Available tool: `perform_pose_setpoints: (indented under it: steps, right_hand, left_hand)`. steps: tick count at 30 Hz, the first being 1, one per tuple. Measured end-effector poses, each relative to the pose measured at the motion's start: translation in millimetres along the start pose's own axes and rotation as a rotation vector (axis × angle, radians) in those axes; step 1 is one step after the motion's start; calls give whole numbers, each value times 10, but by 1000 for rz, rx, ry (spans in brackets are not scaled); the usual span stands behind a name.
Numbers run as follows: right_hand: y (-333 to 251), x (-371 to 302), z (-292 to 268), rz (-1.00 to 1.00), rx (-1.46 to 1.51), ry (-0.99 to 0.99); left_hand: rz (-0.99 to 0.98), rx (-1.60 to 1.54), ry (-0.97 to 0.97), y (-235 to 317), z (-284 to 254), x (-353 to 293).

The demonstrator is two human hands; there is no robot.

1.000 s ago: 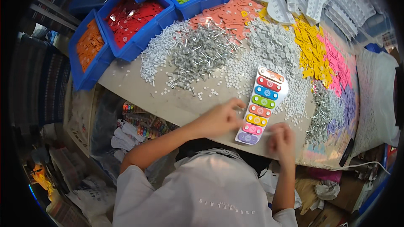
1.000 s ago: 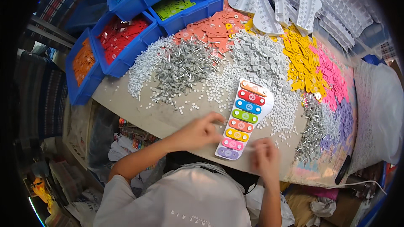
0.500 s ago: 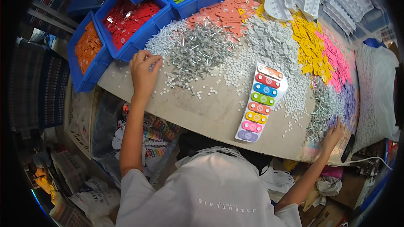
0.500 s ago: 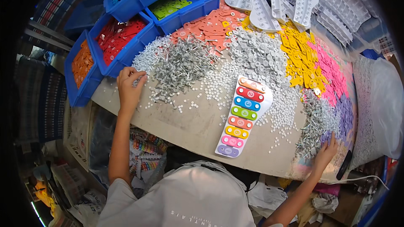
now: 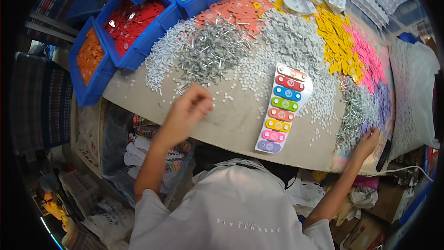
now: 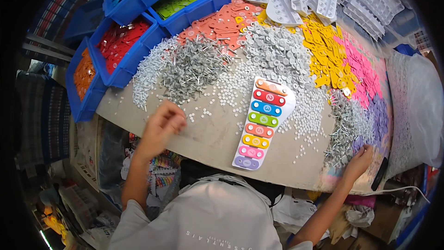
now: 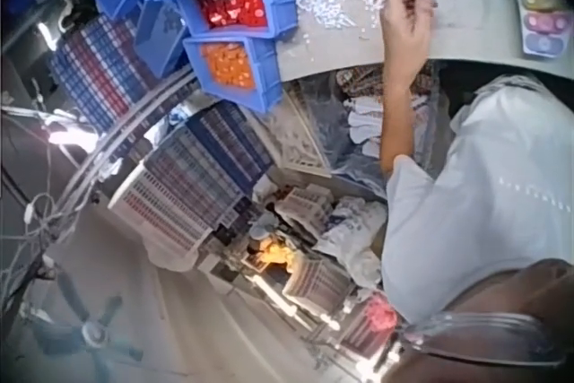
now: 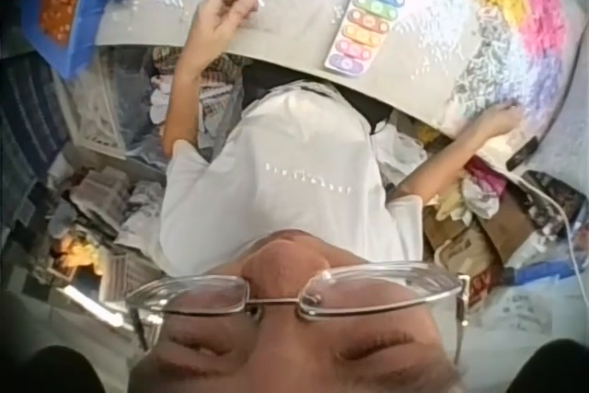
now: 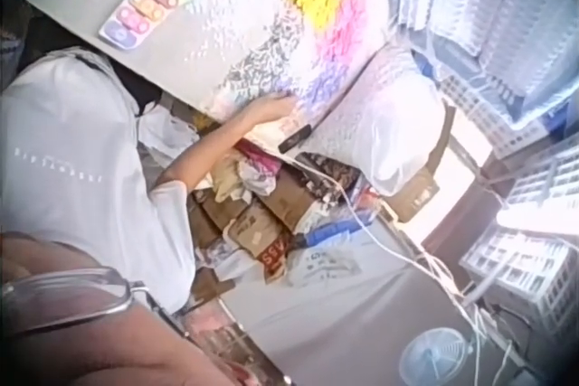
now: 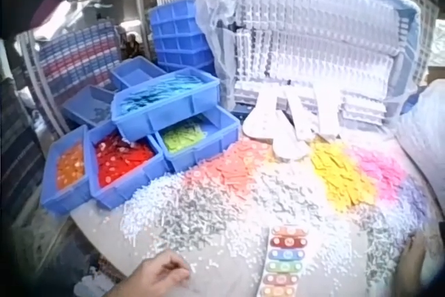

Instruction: Assembling a toy xylophone by placing metal pins into a plastic base and attaching colored plastic keys.

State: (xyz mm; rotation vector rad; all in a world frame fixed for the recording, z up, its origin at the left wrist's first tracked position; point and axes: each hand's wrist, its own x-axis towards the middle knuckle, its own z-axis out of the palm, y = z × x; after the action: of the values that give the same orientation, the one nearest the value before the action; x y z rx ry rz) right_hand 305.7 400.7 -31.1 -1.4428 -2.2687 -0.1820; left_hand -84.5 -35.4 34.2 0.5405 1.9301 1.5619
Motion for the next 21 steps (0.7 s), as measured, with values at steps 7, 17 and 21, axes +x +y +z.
perform_pose_setpoints:
  steps: [7, 17, 21]
  right_hand:
    - [-746, -187, -140, 117, 518, 142]
    - [-2187, -1076, -800, -230, 1088, -373]
    - [-2310, -1260, -779, -394, 1062, -383]
  left_hand:
    - [-89, -119, -292, -94, 530, -177]
    - [-400, -454, -503, -268, 872, -279]
    - [-423, -431, -493, -299, 930, -299]
